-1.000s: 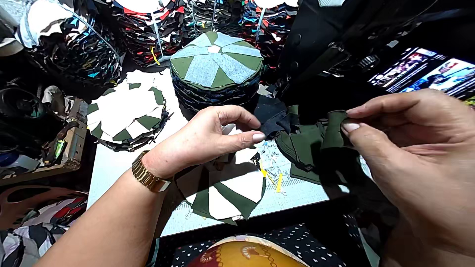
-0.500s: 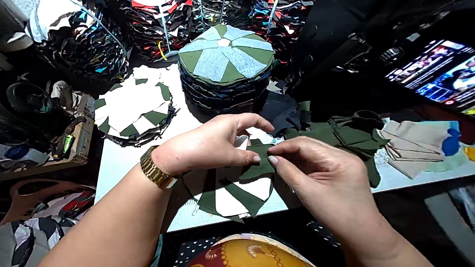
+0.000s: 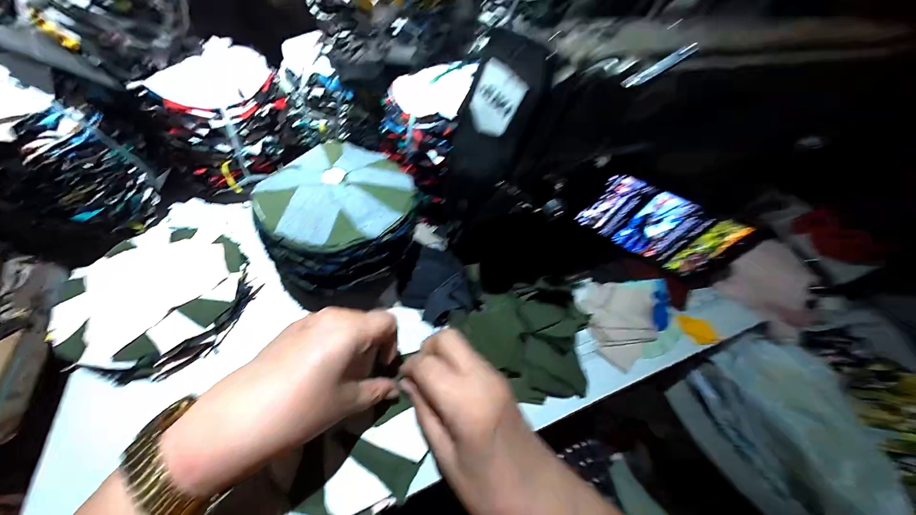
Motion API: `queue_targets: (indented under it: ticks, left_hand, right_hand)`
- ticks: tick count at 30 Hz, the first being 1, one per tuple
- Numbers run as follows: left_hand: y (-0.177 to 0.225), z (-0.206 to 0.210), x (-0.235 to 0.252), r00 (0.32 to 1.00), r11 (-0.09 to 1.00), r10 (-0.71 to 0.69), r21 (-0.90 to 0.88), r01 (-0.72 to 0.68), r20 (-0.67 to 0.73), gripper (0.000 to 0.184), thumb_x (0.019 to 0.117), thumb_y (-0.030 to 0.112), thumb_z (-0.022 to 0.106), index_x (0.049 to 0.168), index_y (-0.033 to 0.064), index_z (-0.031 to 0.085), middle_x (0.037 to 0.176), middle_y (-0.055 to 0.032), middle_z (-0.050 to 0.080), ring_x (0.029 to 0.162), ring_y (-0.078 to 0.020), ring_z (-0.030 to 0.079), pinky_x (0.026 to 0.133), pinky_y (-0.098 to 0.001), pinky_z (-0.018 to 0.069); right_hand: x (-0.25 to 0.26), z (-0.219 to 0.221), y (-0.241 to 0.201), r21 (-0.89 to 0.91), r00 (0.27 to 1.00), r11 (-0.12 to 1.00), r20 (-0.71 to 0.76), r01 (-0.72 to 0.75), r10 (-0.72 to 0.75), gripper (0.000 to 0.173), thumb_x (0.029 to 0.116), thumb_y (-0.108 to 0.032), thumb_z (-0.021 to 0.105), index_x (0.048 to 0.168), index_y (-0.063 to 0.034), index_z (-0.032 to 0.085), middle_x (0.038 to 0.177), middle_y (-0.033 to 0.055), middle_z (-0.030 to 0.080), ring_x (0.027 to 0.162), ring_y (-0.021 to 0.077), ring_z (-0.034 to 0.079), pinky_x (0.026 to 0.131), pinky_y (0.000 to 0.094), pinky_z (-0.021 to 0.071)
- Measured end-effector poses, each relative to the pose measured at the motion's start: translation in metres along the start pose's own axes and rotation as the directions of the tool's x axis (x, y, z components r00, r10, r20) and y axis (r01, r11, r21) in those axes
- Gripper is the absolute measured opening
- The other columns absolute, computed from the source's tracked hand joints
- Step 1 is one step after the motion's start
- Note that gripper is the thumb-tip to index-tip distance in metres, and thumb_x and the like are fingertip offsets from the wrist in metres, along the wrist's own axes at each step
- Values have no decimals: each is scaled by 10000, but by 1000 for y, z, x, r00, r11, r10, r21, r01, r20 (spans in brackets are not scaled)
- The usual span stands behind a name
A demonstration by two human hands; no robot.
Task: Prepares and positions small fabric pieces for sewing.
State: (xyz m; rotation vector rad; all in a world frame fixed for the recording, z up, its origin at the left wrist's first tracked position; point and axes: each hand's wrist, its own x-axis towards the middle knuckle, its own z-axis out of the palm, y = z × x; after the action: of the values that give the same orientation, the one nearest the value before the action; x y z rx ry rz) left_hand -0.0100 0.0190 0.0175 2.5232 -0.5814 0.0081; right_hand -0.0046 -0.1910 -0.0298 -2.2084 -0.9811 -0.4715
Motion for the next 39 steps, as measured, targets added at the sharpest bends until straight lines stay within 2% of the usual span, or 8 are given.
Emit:
queue_targets:
  ticks: [2,6,11,13,17,22,32,39]
  left_hand:
    - [-1,2,-2,993,997,-61,53,56,101,172,847,387,791,849,244,695,692,129,608,623,-27,583,561,-296,508]
    - [2,-5,1,932,981,-192,86,174,306,181,901,388,767,942,218,719,766,78,652,705,-89,617,648,-380,519]
    - [-17,0,0,993,962,112,-245,-120,-43,189,879,459,714,842,275,697,695,174,611,610,65,555,518,-143,453]
    - [-15,-8,1,977,861,134,-468,-197,-164,166,919,428,703,864,272,705,734,142,644,629,45,585,545,-121,483]
    - [-14,-20,-4,986,485,7,-862,-149,-166,198,991,405,641,941,228,716,628,80,534,479,64,419,442,-83,347]
    - [-19,-16,-5,987,161,115,-978,-129,-111,424,1024,505,460,1068,149,686,670,43,523,542,20,473,505,-109,380]
    - [-19,-12,-2,985,12,149,-996,-89,-86,396,1024,445,433,1136,135,651,658,46,485,522,11,461,484,-114,368]
    - [-20,-12,-2,985,7,145,-995,-98,-96,337,1028,349,406,1127,132,643,659,39,491,518,2,458,478,-121,359]
  right_hand:
    - [1,5,4,27,997,999,70,30,-32,162,983,-118,596,996,-64,748,893,65,647,831,186,652,725,298,577]
    - [7,-7,7,100,960,994,281,-33,3,230,993,-148,575,1126,-59,741,1008,83,655,968,215,642,843,328,556]
    - [18,-16,3,130,982,991,184,21,-45,182,990,-177,595,997,-78,748,926,48,646,901,161,634,790,286,549]
    - [24,-13,-2,154,989,987,128,55,-75,173,994,-166,590,957,-76,733,934,37,646,919,152,634,792,291,549]
    - [34,2,-8,266,957,954,212,140,-200,243,1029,-232,571,1072,-65,743,1173,133,672,1194,269,611,992,438,520]
    - [34,24,-9,169,833,969,498,179,-241,637,1046,-590,411,1513,-171,519,1573,169,460,1518,340,337,1231,576,245]
    - [40,19,-24,149,804,975,552,162,-218,644,1049,-568,419,1541,-156,483,1593,175,429,1529,367,297,1231,626,166]
    - [24,46,-26,0,861,939,397,344,-316,599,1046,-548,426,1459,-140,574,1424,155,612,1383,337,521,1157,556,355]
